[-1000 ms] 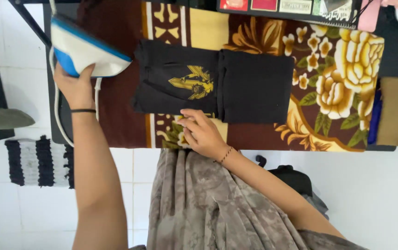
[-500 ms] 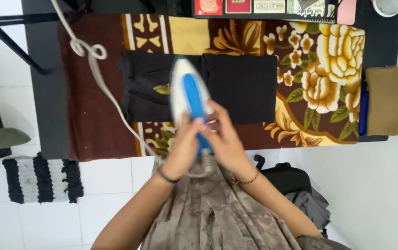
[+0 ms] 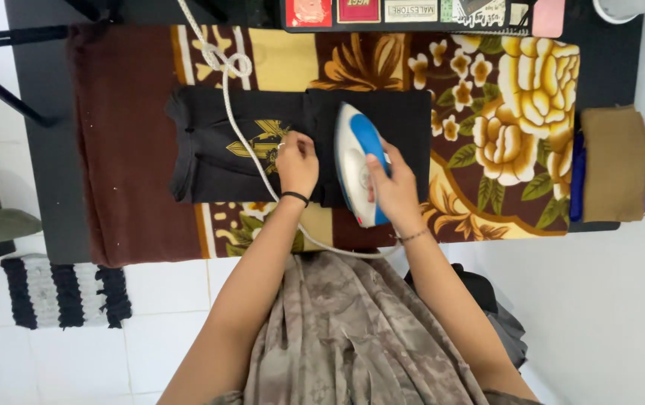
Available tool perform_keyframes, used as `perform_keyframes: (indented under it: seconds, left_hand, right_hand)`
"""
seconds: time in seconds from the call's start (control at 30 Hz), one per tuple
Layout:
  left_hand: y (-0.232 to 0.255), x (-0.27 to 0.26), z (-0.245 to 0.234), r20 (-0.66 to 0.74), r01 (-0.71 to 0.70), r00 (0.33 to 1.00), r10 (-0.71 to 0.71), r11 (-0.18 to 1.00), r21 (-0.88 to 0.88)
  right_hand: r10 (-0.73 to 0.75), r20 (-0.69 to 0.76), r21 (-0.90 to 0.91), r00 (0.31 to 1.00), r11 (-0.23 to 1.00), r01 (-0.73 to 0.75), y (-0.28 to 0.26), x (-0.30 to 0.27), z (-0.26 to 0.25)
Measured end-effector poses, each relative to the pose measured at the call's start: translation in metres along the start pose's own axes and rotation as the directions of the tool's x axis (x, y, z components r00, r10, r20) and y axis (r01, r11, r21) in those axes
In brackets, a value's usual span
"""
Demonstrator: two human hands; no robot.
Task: The recorder irons a black t-shirt and then carefully folds it on a desk surface.
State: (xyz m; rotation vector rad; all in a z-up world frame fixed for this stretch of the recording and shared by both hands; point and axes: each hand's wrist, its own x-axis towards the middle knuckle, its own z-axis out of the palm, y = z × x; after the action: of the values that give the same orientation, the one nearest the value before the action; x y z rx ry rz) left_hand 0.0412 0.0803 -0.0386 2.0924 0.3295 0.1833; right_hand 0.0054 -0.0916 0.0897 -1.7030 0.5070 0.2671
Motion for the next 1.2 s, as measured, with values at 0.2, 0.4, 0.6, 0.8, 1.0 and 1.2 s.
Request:
perform_keyframes:
  seconds: [0.2, 0.4, 0.6, 0.8, 1.0, 1.2]
  left_hand:
    - [-0.008, -0.006, -0.021, -0.059, 0.043, 0.997, -0.056, 0.979, -0.202]
    - [0.002, -0.003, -0.032, -0.005, 0.104, 0.994, -0.110, 0.957, -0.271]
    - [0.045, 0.000, -0.043, -0.083, -0.151, 0.987, 0.139, 0.975, -0.161]
    - [0.062, 0.001, -0.020, -0.038, -0.378, 0.926, 0.377, 0.925, -0.033]
    - [0.035, -0.006, 0.017, 0.216, -0.375, 0.901, 0.376, 0.926, -0.047]
    - [0.037, -0.009, 0.002, 0.430, -0.574, 0.804, 0.410, 0.724, 0.382]
  right_hand:
    - [-0.101, 0.051, -0.306, 0.994, 0.945, 0.111, -0.042, 0.022, 0.038]
    - [-0.094, 0.105, -0.383, 0.990, 0.915, 0.128, -0.022, -0.017, 0.026]
    - [-0.298, 0.011, -0.632, 0.955, 0.738, 0.237, -0.002, 0.009, 0.043]
    - [-0.360, -0.101, -0.720, 0.927, 0.669, 0.181, -0.021, 0.045, 0.040]
    - [-0.291, -0.231, -0.736, 0.929, 0.676, 0.029, 0.001, -0.005, -0.004]
    - [-0.387, -0.311, -0.769, 0.868, 0.639, 0.010, -0.004, 0.043, -0.022]
